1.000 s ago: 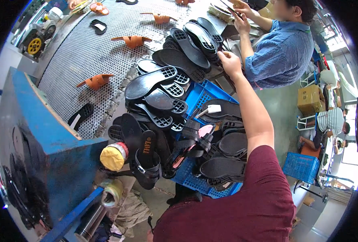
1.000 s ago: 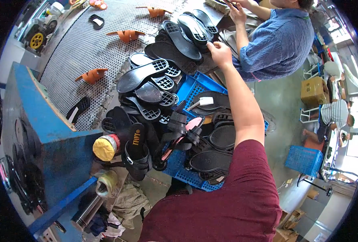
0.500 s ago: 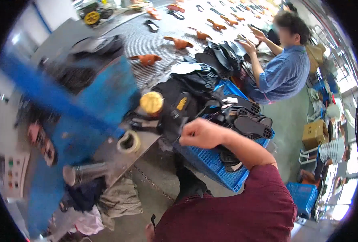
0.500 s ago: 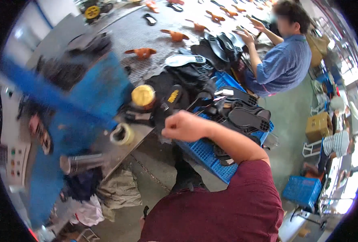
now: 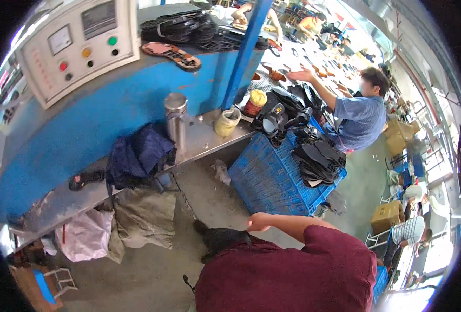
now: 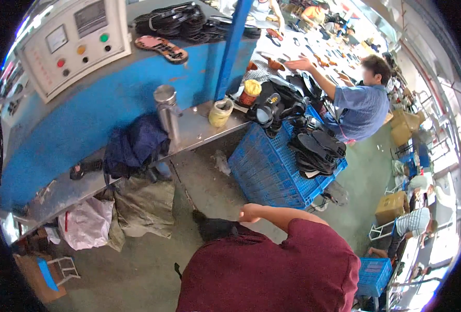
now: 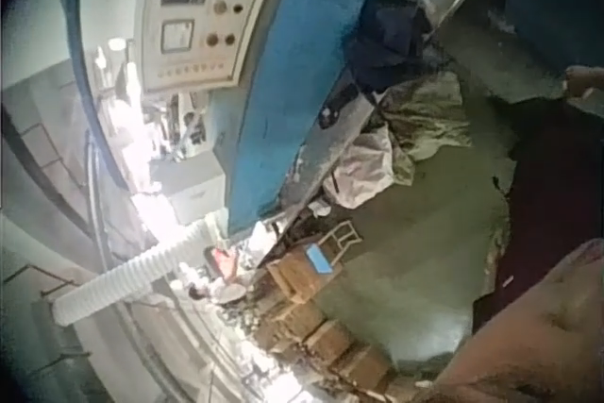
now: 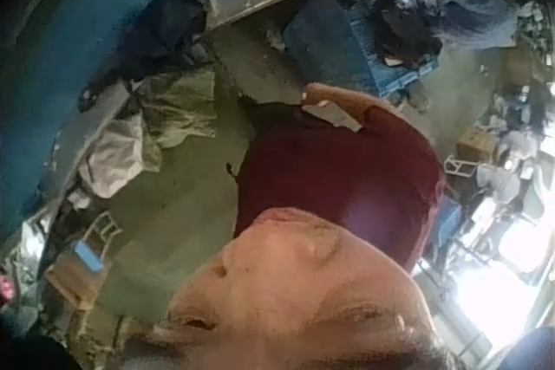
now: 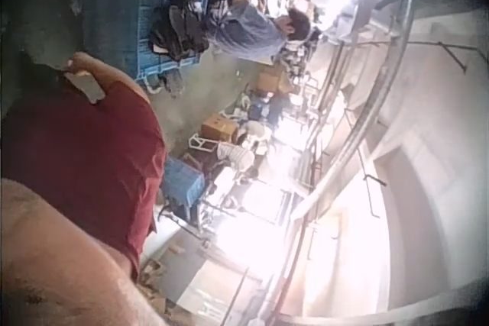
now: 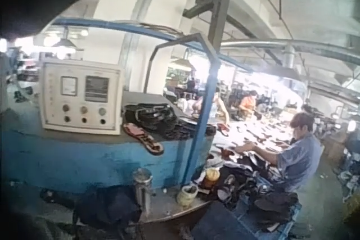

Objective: Assembling sandal components on a factory production line.

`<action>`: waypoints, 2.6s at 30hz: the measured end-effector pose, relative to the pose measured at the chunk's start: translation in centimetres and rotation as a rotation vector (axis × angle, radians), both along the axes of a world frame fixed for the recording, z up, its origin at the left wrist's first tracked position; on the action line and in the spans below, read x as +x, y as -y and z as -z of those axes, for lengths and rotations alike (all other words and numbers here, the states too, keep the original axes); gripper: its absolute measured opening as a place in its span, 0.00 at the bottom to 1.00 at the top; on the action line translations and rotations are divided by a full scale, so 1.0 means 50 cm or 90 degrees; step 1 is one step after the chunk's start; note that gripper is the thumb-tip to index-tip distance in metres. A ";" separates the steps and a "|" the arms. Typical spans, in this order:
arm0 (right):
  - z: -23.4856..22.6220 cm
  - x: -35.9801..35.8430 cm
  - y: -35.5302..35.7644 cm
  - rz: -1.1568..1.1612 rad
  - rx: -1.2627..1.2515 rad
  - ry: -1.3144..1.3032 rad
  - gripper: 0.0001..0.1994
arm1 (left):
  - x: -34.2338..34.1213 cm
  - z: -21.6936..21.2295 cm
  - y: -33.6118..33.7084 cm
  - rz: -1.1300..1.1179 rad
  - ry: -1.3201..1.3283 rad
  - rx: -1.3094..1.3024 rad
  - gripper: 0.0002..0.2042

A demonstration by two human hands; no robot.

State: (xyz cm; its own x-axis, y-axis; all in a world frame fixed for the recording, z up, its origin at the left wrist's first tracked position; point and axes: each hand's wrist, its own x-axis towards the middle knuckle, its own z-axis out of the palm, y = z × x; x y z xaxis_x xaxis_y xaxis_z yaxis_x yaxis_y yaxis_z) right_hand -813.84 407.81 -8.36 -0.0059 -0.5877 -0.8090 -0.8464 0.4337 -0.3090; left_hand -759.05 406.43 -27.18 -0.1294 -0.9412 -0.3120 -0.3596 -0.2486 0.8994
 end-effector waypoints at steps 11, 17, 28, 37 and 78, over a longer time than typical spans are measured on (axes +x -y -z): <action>0.133 0.135 0.308 0.119 -0.156 0.008 0.17 | 0.239 -0.171 0.121 -0.253 0.058 0.280 0.19; 0.130 0.289 0.398 0.337 -0.163 0.082 0.16 | 0.287 -0.247 0.237 -0.358 0.063 0.421 0.19; 0.288 0.508 0.051 0.056 -0.043 -0.169 0.16 | 0.643 -0.073 0.170 0.172 0.211 0.154 0.20; 0.202 0.809 -0.076 0.107 0.158 -0.099 0.25 | 0.824 -0.147 0.198 -0.169 0.202 0.525 0.19; 0.396 2.059 1.245 -0.733 -0.067 -0.080 0.17 | 1.934 -0.241 0.463 -0.722 0.037 0.357 0.26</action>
State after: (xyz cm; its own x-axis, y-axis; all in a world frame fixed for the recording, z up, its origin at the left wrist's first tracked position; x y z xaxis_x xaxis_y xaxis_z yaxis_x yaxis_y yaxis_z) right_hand -710.90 345.58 -28.15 0.4994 -0.3622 -0.7870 -0.7506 -0.6346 -0.1842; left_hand -662.34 383.28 -15.13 0.6882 -0.2506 -0.6808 0.2695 -0.7829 0.5607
